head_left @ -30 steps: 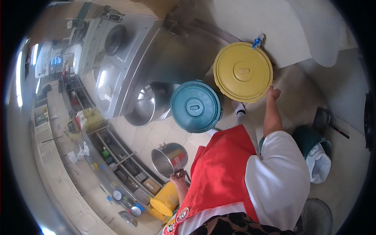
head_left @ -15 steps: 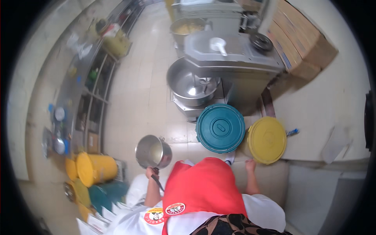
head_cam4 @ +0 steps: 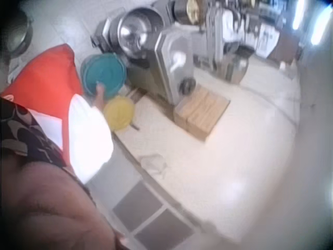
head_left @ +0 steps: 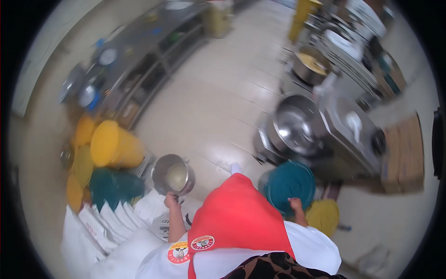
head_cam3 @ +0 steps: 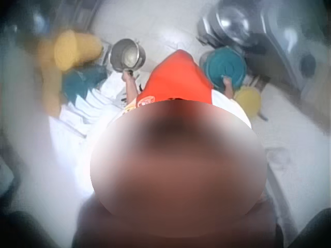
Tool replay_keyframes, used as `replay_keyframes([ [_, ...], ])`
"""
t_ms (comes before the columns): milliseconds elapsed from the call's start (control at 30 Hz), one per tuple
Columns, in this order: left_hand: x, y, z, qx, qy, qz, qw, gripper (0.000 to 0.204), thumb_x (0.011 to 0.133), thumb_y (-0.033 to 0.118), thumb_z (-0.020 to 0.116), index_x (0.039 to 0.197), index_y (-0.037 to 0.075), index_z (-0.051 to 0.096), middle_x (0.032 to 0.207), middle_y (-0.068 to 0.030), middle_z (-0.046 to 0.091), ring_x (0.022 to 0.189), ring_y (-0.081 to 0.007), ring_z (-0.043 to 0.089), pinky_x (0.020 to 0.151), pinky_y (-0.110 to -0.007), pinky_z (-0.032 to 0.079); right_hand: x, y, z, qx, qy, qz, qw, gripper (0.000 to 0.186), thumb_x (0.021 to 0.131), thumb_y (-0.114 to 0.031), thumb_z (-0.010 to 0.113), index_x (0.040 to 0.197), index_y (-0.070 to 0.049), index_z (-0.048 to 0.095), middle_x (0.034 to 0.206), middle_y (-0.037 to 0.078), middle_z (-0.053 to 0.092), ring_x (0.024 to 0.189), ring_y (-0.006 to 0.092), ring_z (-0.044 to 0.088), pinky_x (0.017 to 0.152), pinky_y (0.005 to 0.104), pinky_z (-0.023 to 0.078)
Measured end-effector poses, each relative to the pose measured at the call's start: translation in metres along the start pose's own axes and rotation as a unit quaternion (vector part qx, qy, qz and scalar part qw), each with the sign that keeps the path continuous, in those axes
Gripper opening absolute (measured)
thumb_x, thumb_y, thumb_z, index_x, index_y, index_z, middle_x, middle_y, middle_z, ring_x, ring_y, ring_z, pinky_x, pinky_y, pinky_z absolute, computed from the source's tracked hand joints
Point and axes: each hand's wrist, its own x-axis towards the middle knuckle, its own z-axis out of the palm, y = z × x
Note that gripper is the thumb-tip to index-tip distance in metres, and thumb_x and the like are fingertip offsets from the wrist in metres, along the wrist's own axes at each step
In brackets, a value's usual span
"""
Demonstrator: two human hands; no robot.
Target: The person prepares dough ingredients by measuring liquid into a bowl and adding flour from a large container, then attaches the bowl to a stand mixer and starts the machine.
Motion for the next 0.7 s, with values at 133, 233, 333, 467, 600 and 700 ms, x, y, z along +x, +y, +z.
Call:
replay_keyframes([
  [133,0.026,0.035,0.015,-0.061,0.115,0.018,0.991,0.012,0.071,0.011,0.066,0.067,0.006,0.057,0.062,-0.0023,0.05,0.051,-0.0145,0.046,0.048,-0.032,0.034,0.103,-0.13,0.016,0.036,-0.084,0.014,0.996,0.029,0.084,-0.029,0.077,0.09,-0.002,0.072,0.086,0.017,0.072,0.075,0.0276,0.068,0.069,0.0422,0.054],
  [233,0.053,0.05,0.025,-0.092,0.168,0.0,0.981,0.014,0.07,0.011,0.067,0.064,0.006,0.055,0.062,-0.0025,0.048,0.052,-0.0151,0.044,0.049,-0.034,0.034,0.194,-0.237,0.024,-0.005,-0.097,-0.077,0.992,0.028,0.086,-0.03,0.074,0.079,-0.003,0.072,0.07,0.009,0.066,0.061,0.0205,0.062,0.052,0.0406,0.05],
  [333,0.058,0.073,0.05,-0.14,0.239,0.027,0.96,0.018,0.069,0.013,0.065,0.059,0.014,0.05,0.054,-0.0003,0.047,0.043,-0.0138,0.041,0.042,-0.032,0.031,0.294,-0.375,0.033,-0.198,-0.175,-0.275,0.924,0.031,0.088,-0.033,0.068,0.076,-0.004,0.072,0.076,0.011,0.068,0.062,0.0222,0.064,0.053,0.0425,0.051],
  [467,0.056,0.11,0.083,-0.242,0.294,0.012,0.925,0.019,0.072,0.014,0.062,0.059,0.015,0.049,0.053,0.0008,0.043,0.041,-0.0133,0.038,0.041,-0.031,0.028,0.43,-0.583,0.079,-0.163,-0.155,-0.41,0.884,0.034,0.09,-0.032,0.06,0.081,-0.001,0.069,0.07,0.015,0.065,0.053,0.0234,0.063,0.049,0.0391,0.049],
  [600,0.076,0.163,0.086,-0.313,0.259,0.002,0.914,0.021,0.076,0.017,0.054,0.059,0.017,0.043,0.051,0.001,0.035,0.04,-0.0144,0.033,0.041,-0.03,0.024,0.406,-0.815,0.113,0.0,-0.155,-0.452,0.879,0.023,0.094,-0.018,0.057,0.097,0.002,0.067,0.067,0.008,0.065,0.055,0.0184,0.062,0.045,0.0326,0.047],
  [700,0.093,0.195,0.078,-0.376,0.205,0.013,0.903,0.02,0.075,0.012,0.061,0.065,0.012,0.045,0.059,-0.0026,0.045,0.046,-0.0164,0.046,0.041,-0.03,0.033,0.343,-0.943,0.136,0.058,-0.202,-0.424,0.881,0.023,0.097,-0.013,0.051,0.1,0.004,0.066,0.07,0.01,0.066,0.056,0.0192,0.063,0.047,0.0326,0.05],
])
